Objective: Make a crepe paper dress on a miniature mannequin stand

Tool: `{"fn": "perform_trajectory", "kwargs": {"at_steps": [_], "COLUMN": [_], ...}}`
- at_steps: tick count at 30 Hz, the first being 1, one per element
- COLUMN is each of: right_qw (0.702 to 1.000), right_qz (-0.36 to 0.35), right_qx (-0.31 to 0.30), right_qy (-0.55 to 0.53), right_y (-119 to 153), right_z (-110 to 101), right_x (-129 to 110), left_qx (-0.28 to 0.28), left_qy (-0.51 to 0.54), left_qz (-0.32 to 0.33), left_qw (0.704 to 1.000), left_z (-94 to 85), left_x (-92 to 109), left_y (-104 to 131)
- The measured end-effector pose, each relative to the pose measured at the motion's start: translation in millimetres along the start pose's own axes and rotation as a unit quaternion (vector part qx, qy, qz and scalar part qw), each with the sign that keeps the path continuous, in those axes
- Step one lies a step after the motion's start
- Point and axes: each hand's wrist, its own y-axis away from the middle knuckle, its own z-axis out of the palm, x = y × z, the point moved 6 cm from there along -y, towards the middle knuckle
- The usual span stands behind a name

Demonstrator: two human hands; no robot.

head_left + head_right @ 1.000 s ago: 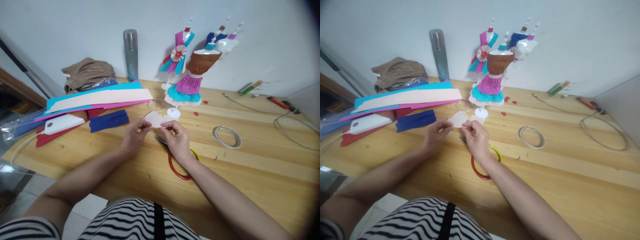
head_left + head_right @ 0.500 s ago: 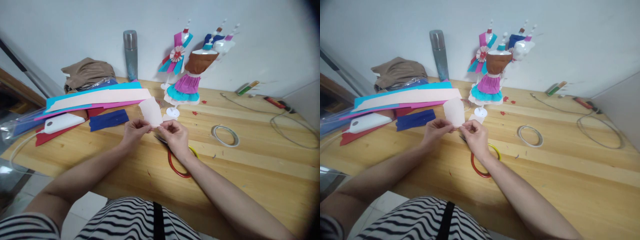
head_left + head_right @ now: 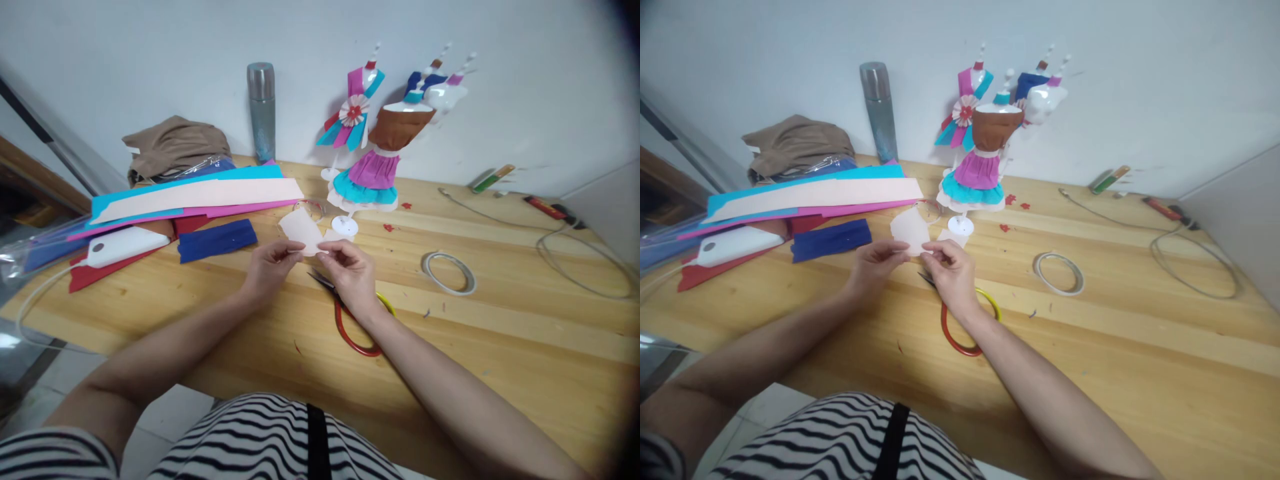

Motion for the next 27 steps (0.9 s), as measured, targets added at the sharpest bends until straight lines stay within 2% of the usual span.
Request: {"fn": "perform_trajectory", "kwargs": {"at_steps": [5, 10, 18, 23, 27], "right_qw": [0.998, 0.996, 0.995, 0.994, 0.997], "right_qz": [-0.046, -0.046, -0.027, -0.04, -0.009], "right_qx": [-0.016, -0.019, -0.017, -0.024, -0.044], "right_qy": [0.045, 0.08, 0.099, 0.102, 0.066], "right_y": [-1, -1, 0, 1, 2], "right_z": [0, 0, 0, 1, 4], "right_x": [-4, -1, -3, -12, -8], "left_qx": [-0.012, -0.004, -0.003, -0.01, -0.017], "left_qy": [-0.11, -0.17, -0.174, -0.151, -0.131], "left_qz": [0.075, 0.118, 0.112, 0.085, 0.087], "left_qw": [0.991, 0.978, 0.978, 0.985, 0.987], "left_z": [-2.6, -4.0, -4.1, -3.4, -3.7], "left_x": [8, 23, 24, 17, 13], "left_y": [0, 1, 0, -1, -3]}}
